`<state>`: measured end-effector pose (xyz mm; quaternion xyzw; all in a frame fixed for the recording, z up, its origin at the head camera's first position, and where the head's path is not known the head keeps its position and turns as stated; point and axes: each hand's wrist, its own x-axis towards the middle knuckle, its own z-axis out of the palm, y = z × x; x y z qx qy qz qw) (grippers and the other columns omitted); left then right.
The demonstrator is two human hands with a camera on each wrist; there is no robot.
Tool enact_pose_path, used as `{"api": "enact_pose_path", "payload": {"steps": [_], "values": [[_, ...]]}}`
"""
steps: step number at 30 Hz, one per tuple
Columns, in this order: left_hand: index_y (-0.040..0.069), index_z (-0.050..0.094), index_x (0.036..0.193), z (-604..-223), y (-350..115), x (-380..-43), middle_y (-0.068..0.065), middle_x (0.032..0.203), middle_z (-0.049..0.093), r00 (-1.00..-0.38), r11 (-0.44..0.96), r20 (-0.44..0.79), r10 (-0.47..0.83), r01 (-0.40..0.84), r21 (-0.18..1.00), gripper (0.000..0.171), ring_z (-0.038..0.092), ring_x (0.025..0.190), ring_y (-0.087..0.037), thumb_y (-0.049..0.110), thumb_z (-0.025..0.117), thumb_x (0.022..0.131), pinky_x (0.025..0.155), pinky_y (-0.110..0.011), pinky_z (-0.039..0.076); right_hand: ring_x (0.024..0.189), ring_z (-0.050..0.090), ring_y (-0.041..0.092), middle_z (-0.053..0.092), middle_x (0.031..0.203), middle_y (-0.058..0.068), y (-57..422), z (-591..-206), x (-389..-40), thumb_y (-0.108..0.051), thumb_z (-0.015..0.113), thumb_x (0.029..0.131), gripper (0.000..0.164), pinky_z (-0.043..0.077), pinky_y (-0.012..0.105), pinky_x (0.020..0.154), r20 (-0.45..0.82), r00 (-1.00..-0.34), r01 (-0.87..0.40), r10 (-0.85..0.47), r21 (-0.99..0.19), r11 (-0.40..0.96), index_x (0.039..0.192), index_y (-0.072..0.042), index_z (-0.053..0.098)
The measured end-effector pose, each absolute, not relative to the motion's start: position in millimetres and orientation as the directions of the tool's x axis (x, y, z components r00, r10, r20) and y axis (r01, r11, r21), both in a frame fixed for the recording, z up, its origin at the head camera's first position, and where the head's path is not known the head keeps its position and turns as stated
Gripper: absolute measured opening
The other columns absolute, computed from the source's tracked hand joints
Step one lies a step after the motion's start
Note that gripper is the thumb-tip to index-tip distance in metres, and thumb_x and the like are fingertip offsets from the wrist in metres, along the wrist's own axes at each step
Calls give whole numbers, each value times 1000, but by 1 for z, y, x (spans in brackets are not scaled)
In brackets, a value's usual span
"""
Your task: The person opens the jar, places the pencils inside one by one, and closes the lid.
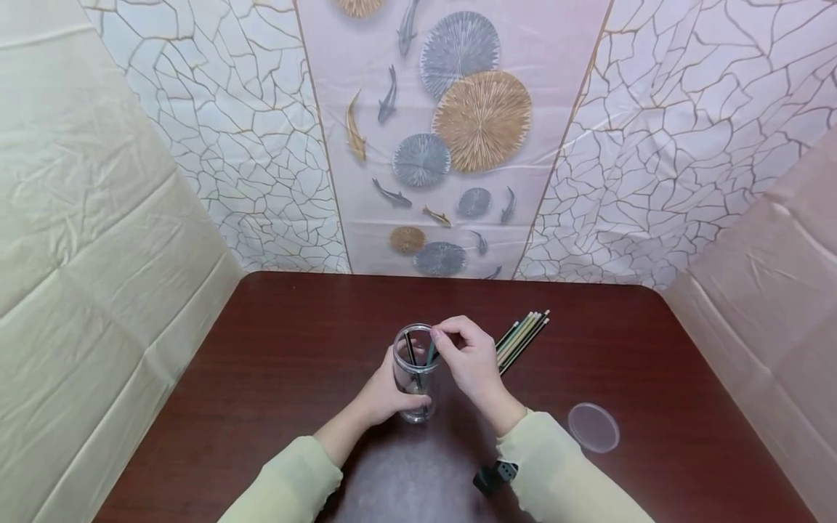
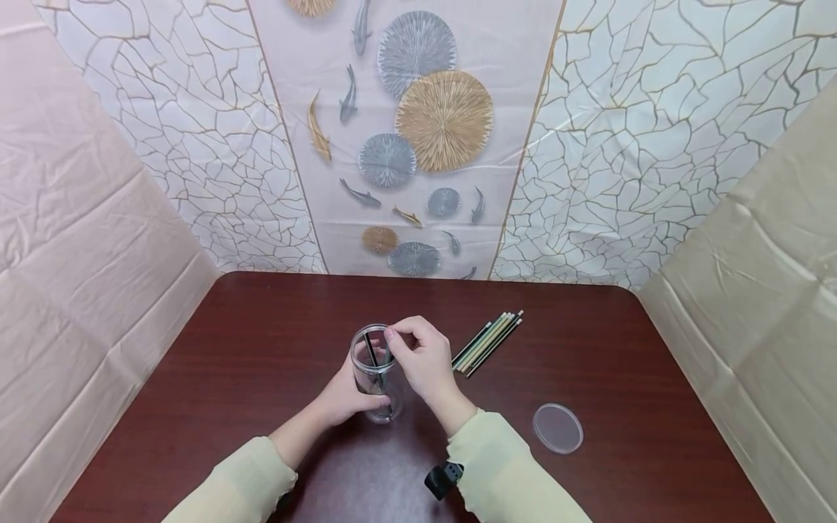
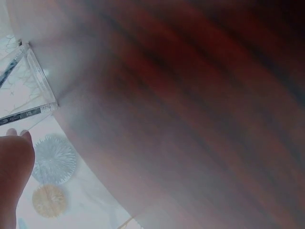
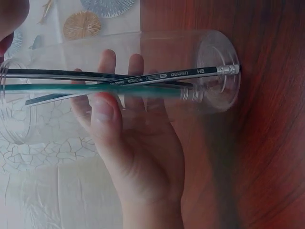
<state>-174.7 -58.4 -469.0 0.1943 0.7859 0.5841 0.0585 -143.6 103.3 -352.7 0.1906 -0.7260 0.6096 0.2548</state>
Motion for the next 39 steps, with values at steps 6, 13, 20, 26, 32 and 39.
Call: {"api": "enact_pose_path", "payload": {"steps": [6,13,20,26,32,39], "values": [[13,28,138,-468,-58,-173,-3,125,53,-920,245,134,369,235,941,97,50,114,-17,24,87,61,99,-41,34,78,51,13,59,80,21,103,-356,-141,14,65,78,7,42,17,64,644,-764,-623,42,-753,211,79,8,65],[12,28,138,-466,-58,-173,-5,128,52,-917,243,141,373,243,939,97,50,116,-19,22,86,62,100,-43,33,76,47,21,55,102,24,106,-357,-139,7,67,78,15,38,18,63,616,-786,-568,48,-750,339,93,6,68],[11,26,141,-464,-57,-173,-8,134,47,-924,250,112,367,214,944,99,46,119,-20,20,86,63,101,-43,31,74,48,8,53,106,24,123,-367,-149,7,60,85,27,41,15,65,566,-814,-518,134,-810,274,112,10,62],[1,25,140,-439,-57,-160,-20,132,48,-918,226,113,381,211,951,94,47,119,-28,8,83,66,99,-46,32,81,51,9,59,108,15,154,-400,-167,1,68,82,35,42,19,69,591,-803,-525,75,-761,381,117,0,64],[-2,25,140,-426,-57,-154,-22,130,49,-915,234,97,393,201,951,93,47,119,-29,9,82,67,99,-47,31,104,50,27,61,110,10,199,-420,-175,-16,78,74,47,36,38,91,653,-735,-585,-183,-474,659,118,-6,65],[3,26,140,-426,-57,-155,-16,130,52,-914,229,102,393,205,952,92,46,121,-26,9,83,67,101,-44,30,99,48,32,59,115,8,247,-439,-180,-32,77,70,55,37,47,78,556,-681,-649,-476,-157,745,119,-10,65]]}}
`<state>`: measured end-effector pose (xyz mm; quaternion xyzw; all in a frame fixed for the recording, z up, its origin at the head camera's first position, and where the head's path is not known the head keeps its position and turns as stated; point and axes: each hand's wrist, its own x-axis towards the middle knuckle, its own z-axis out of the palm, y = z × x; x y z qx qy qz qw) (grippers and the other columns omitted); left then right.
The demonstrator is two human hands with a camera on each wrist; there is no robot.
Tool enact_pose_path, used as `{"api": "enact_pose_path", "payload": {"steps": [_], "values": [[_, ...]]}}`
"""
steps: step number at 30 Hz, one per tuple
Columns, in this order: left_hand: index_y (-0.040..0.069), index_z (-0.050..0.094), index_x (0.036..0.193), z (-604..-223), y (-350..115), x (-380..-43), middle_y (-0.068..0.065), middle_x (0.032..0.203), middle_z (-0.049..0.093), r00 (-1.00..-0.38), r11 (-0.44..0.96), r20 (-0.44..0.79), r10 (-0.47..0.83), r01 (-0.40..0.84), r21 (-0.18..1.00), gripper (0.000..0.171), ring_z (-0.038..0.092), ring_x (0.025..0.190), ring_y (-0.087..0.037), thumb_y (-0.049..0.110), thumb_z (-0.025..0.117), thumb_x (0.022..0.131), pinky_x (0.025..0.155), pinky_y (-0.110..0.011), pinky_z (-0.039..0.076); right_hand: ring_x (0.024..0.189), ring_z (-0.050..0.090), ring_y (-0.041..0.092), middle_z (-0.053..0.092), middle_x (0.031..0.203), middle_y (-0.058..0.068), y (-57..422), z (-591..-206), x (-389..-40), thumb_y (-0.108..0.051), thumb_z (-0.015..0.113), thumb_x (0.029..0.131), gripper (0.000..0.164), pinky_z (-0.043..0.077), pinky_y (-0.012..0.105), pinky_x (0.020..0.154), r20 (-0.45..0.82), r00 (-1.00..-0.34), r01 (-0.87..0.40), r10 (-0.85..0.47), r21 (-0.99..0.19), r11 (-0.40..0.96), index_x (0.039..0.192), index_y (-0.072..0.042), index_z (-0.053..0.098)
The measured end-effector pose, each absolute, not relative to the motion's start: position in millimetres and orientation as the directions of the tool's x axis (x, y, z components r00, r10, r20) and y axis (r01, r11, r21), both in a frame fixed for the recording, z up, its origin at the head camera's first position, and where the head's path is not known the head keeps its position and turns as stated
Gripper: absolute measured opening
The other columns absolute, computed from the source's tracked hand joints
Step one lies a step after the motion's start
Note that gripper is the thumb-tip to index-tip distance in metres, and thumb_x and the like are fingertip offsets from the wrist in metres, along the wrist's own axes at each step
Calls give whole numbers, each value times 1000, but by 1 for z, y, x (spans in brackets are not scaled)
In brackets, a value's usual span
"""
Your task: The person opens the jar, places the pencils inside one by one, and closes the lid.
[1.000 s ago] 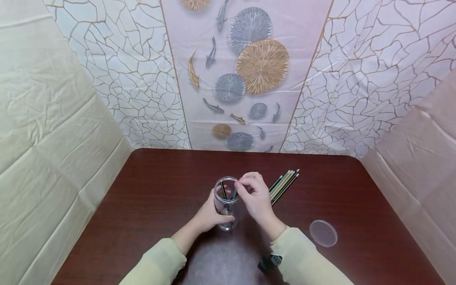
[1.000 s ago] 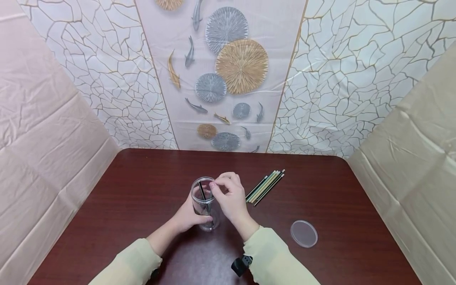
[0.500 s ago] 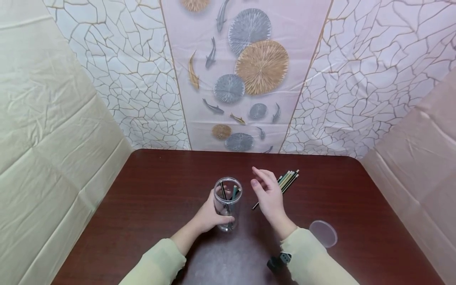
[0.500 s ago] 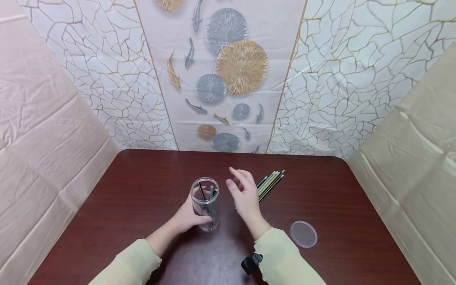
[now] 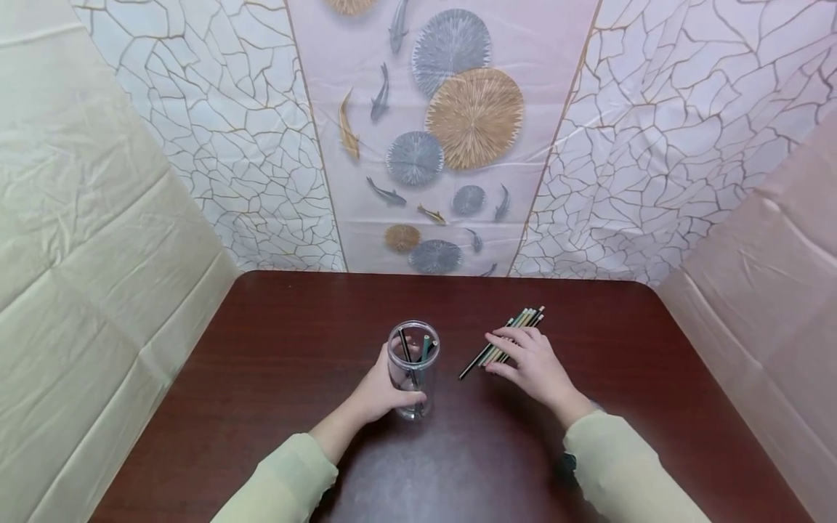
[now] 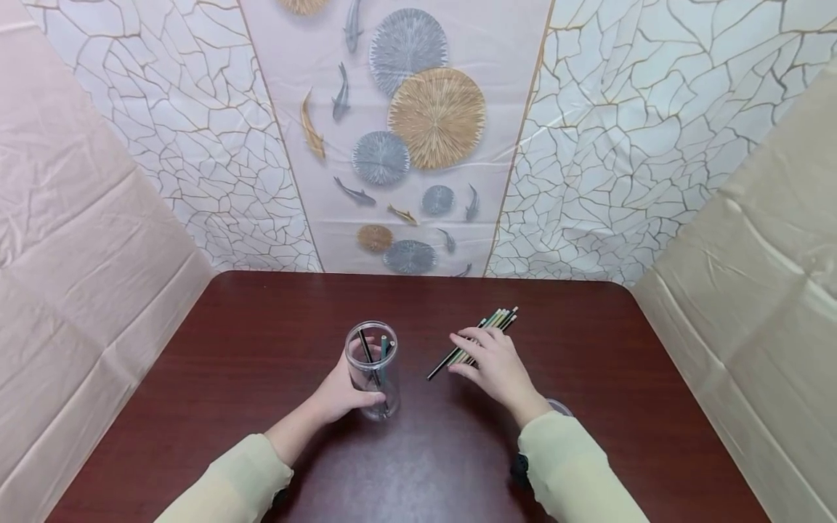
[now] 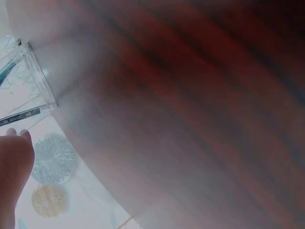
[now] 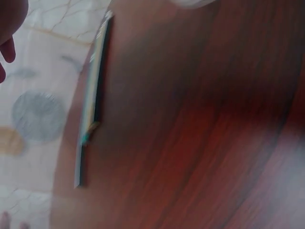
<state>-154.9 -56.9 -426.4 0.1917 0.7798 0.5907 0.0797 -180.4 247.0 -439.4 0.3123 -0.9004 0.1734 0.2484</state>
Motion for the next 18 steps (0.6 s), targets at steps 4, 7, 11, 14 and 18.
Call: {"api": "enact_pose_path", "payload": {"steps": [4,7,11,14,18], "values": [[4,26,139,-428,-57,-156,-16,132,51,-905,221,118,408,223,949,92,45,123,-24,8,83,67,103,-43,28,100,48,32,58,115,8,263,-450,-182,-36,75,74,49,37,46,74,462,-722,-620,-515,-103,778,118,-14,66],[4,26,139,-429,-57,-156,-18,132,50,-903,213,128,411,232,949,91,45,123,-25,8,82,67,103,-44,28,98,50,34,59,115,11,270,-458,-184,-33,76,74,46,38,46,72,433,-730,-618,-530,-87,781,115,-14,68],[3,26,138,-430,-56,-156,-19,132,50,-901,205,132,413,233,951,90,46,123,-26,8,82,67,102,-44,28,97,50,36,60,113,13,276,-466,-185,-28,78,73,42,39,47,71,419,-738,-617,-530,-100,781,111,-13,70],[2,26,138,-431,-56,-156,-18,131,51,-902,212,134,409,237,948,90,47,121,-26,8,82,67,102,-44,30,97,50,36,60,112,13,278,-472,-185,-25,78,73,37,39,49,72,404,-757,-604,-514,-133,786,108,-14,71],[5,26,139,-445,-55,-161,-13,128,54,-919,266,124,374,234,935,94,48,119,-26,11,84,65,99,-46,32,98,49,35,58,111,11,280,-477,-185,-21,78,75,31,39,52,76,388,-785,-582,-484,-192,790,105,-15,73]]}}
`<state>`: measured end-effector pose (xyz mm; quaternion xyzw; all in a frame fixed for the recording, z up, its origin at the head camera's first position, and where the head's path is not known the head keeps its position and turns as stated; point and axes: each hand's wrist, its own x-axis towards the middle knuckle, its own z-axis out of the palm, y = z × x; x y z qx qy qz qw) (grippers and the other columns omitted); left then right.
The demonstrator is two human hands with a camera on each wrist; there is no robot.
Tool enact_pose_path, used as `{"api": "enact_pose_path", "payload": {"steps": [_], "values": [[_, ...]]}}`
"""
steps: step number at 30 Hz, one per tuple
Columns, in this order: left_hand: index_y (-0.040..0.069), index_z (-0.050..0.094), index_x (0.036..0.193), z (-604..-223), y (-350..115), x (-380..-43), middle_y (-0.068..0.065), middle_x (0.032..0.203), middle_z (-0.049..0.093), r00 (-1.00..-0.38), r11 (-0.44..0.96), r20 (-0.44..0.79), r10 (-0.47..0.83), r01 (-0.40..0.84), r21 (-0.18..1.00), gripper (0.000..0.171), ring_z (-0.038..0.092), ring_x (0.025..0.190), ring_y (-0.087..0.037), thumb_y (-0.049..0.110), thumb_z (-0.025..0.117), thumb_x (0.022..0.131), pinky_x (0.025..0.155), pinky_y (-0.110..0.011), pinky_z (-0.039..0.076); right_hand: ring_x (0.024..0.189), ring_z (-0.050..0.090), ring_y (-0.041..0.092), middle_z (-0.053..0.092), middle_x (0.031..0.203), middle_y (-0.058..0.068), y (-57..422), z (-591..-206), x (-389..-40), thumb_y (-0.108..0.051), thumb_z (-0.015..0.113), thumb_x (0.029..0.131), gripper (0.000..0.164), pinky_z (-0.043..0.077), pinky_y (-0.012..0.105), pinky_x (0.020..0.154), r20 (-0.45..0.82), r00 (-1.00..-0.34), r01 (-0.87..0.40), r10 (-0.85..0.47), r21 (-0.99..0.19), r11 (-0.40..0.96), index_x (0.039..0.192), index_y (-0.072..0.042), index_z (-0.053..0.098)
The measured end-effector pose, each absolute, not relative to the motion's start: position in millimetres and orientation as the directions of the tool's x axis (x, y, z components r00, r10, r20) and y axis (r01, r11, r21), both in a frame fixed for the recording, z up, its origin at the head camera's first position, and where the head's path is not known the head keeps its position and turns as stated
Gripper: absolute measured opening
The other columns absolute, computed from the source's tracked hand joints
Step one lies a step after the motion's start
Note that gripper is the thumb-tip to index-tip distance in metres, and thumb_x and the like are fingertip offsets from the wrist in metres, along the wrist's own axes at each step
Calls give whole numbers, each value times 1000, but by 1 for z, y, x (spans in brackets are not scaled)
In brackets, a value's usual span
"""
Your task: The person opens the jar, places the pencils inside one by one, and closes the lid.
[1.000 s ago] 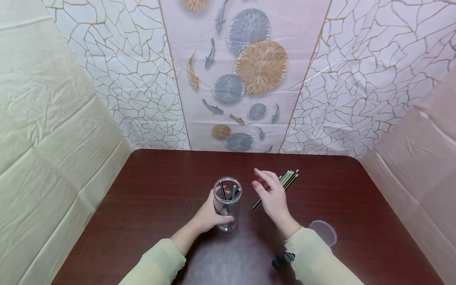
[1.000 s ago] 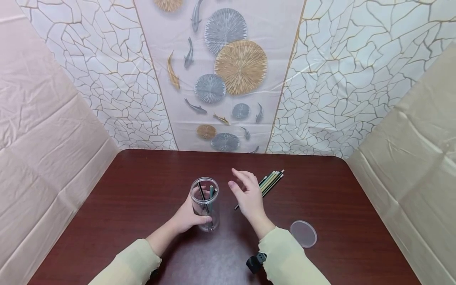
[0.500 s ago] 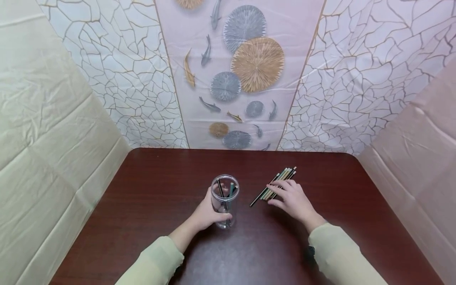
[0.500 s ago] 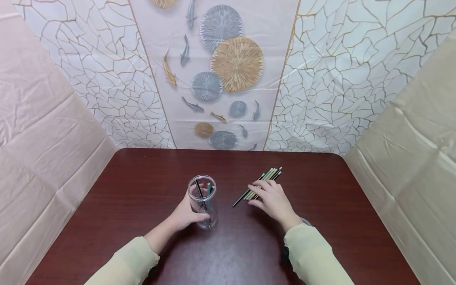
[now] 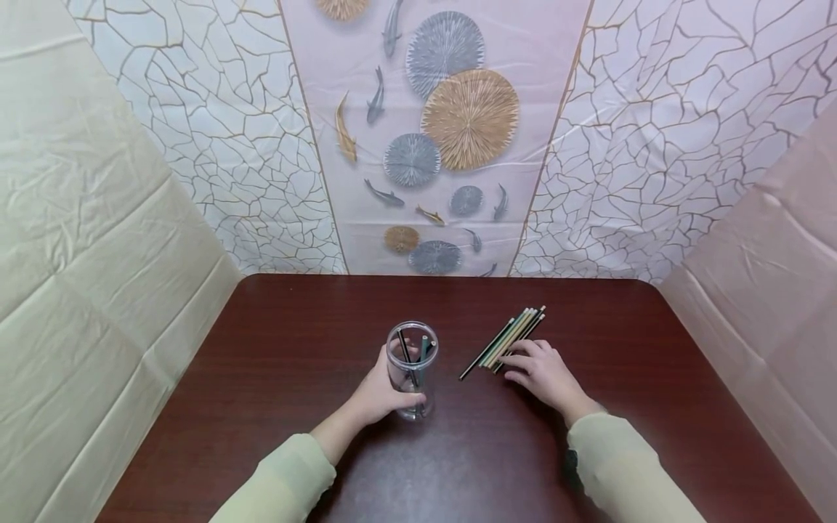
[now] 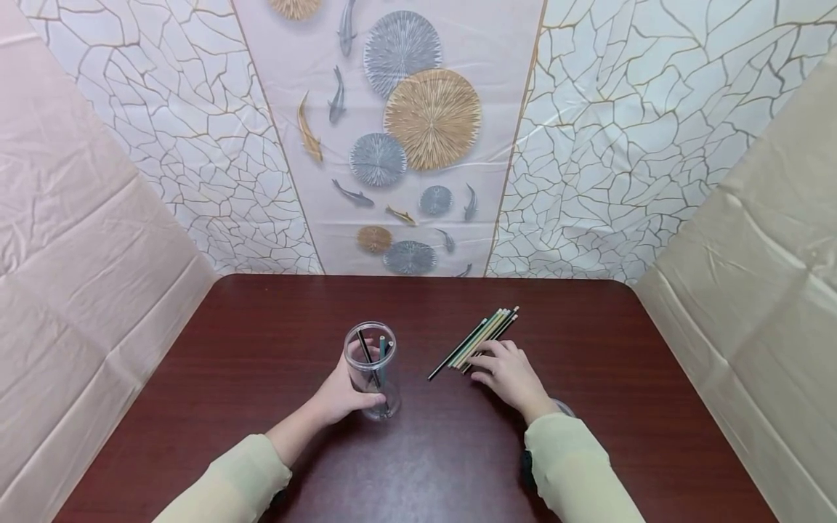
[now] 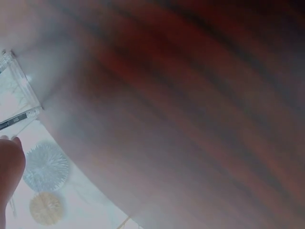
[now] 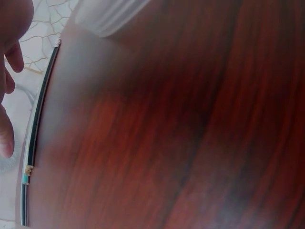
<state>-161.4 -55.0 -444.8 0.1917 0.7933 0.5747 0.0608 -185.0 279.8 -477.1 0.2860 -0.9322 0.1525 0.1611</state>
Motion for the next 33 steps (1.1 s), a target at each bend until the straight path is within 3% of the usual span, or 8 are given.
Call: {"api": "enact_pose_path", "payload": {"steps": [7,14,19,27,31,33], "values": [[10,26,140,-464,-57,-168,0,126,56,-926,299,128,355,242,923,99,50,117,-18,20,87,62,99,-44,33,96,48,32,58,109,10,277,-487,-187,-19,76,76,28,39,51,79,365,-802,-575,-473,-253,778,104,-17,73],[13,27,139,-467,-58,-169,0,124,57,-924,323,130,359,254,912,99,51,114,-20,29,87,61,96,-45,35,93,49,29,59,105,6,276,-500,-188,-13,77,75,21,40,49,75,376,-789,-590,-485,-247,769,96,-19,74],[21,31,135,-466,-60,-170,5,124,56,-922,331,141,361,268,905,94,52,114,-15,29,88,60,97,-43,35,89,50,29,60,102,6,272,-500,-188,-12,77,74,15,40,48,73,404,-758,-626,-513,-229,745,87,-18,73],[18,30,137,-464,-60,-173,6,121,58,-923,350,131,362,266,898,98,53,112,-15,30,88,59,96,-43,36,87,53,24,67,92,-3,265,-492,-188,-12,77,74,16,42,43,72,438,-704,-683,-559,-200,703,85,-18,69],[26,28,140,-463,-60,-176,7,122,57,-901,314,156,404,297,902,100,52,113,-12,23,89,60,98,-41,35,86,54,20,67,86,-7,256,-477,-189,-9,76,75,16,43,38,74,495,-705,-672,-507,-239,701,88,-16,70],[24,27,141,-458,-60,-174,3,123,56,-887,295,174,427,319,901,101,52,113,-13,18,88,61,98,-40,34,85,54,19,66,85,-6,250,-464,-189,-8,75,76,15,44,37,74,527,-724,-642,-445,-280,713,89,-14,70]]}}
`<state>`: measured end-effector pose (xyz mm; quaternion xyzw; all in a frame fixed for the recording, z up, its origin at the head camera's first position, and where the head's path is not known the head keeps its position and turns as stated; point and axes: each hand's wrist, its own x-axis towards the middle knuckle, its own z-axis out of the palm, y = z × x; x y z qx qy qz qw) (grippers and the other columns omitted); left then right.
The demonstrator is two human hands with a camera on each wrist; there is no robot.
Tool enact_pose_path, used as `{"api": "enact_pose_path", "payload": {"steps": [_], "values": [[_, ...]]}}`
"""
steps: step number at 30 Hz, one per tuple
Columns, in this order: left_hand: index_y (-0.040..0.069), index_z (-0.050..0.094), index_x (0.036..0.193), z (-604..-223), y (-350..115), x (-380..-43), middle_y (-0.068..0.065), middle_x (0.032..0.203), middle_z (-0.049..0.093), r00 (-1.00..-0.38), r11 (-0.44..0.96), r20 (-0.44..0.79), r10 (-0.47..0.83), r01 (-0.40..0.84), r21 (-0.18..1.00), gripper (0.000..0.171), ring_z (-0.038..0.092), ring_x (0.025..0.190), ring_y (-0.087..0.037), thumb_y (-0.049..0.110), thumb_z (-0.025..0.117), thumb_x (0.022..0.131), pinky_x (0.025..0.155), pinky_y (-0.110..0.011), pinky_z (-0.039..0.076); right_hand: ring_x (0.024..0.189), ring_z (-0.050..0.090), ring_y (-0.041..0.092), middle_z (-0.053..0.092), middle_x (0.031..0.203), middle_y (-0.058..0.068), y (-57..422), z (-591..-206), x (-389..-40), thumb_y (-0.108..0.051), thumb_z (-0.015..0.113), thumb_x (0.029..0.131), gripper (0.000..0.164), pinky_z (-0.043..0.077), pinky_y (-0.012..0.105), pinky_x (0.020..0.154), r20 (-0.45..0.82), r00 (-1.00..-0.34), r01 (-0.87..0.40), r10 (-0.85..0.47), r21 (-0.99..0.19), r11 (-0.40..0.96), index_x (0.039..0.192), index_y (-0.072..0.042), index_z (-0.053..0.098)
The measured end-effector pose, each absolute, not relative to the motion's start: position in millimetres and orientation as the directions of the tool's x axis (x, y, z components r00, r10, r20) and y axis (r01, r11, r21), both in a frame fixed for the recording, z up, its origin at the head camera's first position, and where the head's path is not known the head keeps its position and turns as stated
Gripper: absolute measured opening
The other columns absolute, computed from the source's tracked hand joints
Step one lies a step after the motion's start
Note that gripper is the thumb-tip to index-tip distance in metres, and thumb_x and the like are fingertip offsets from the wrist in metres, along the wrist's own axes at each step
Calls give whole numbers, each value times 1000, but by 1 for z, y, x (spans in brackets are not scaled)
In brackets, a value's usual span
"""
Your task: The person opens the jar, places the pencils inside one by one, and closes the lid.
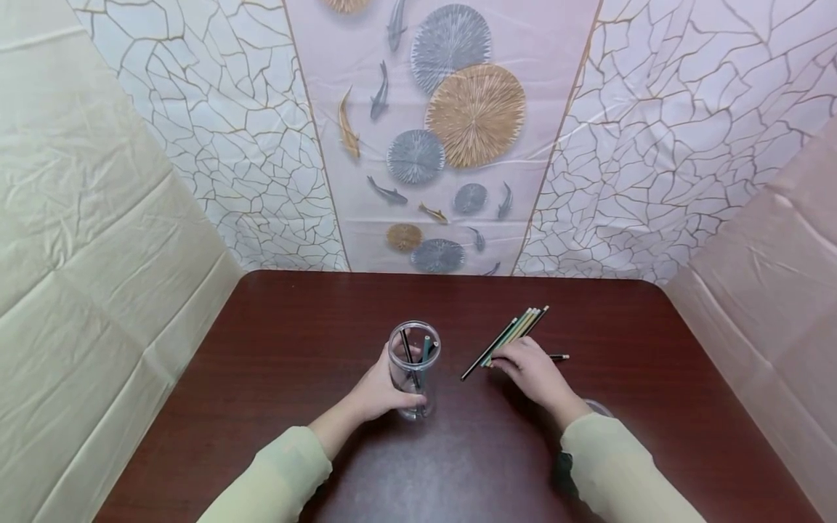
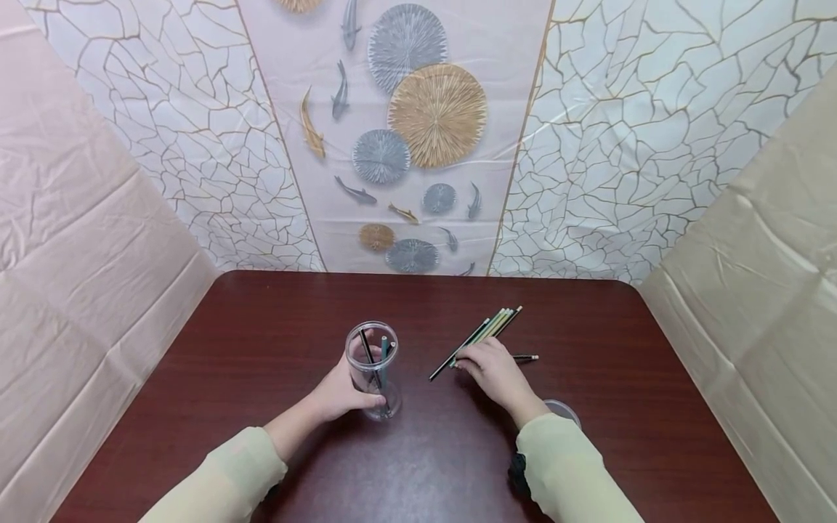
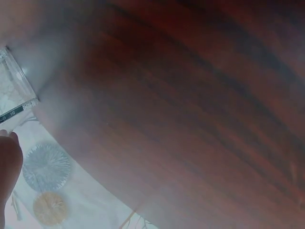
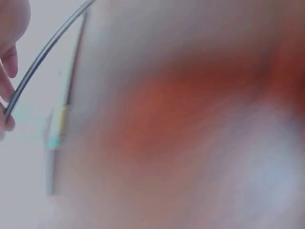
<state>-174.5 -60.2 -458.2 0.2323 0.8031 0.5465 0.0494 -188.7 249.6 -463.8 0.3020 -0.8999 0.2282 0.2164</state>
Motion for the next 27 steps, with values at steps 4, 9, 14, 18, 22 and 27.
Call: {"api": "enact_pose_path", "payload": {"steps": [4,9,14,18,22,27], "values": [[13,29,140,-442,-59,-167,-5,124,56,-880,285,173,443,321,903,95,52,114,-15,11,85,63,99,-39,34,84,57,16,66,88,-1,238,-433,-184,-9,73,79,13,47,36,70,577,-787,-519,-219,-427,740,92,-12,70],[9,31,138,-458,-60,-175,-3,126,55,-886,268,151,439,290,919,94,49,118,-16,13,86,63,102,-42,30,75,56,6,67,88,0,228,-403,-179,-14,71,84,13,44,19,65,547,-820,-340,172,-704,623,95,-8,67],[13,33,136,-466,-61,-178,4,124,56,-891,269,156,426,289,919,94,50,116,-12,17,88,61,101,-41,31,69,54,4,64,80,-9,222,-379,-180,-13,70,85,20,40,16,61,464,-776,-346,428,-879,327,98,0,62],[15,33,136,-467,-60,-179,2,123,57,-885,261,174,431,307,915,93,50,115,-11,20,87,61,100,-41,32,73,59,11,67,80,-4,221,-357,-179,-1,65,86,19,45,18,65,416,-740,-451,529,-890,69,103,4,62],[16,32,135,-467,-60,-179,0,123,56,-879,262,187,438,324,909,92,50,115,-12,22,87,61,99,-42,33,73,64,18,67,78,8,217,-335,-178,7,63,84,19,49,22,65,380,-712,-566,591,-808,-163,103,4,64],[16,33,135,-464,-61,-178,2,123,56,-884,275,180,431,319,907,92,51,115,-13,22,87,60,99,-40,33,68,62,26,63,78,19,210,-310,-178,5,67,81,24,51,26,57,347,-715,-666,607,-602,-441,102,12,57]]}}
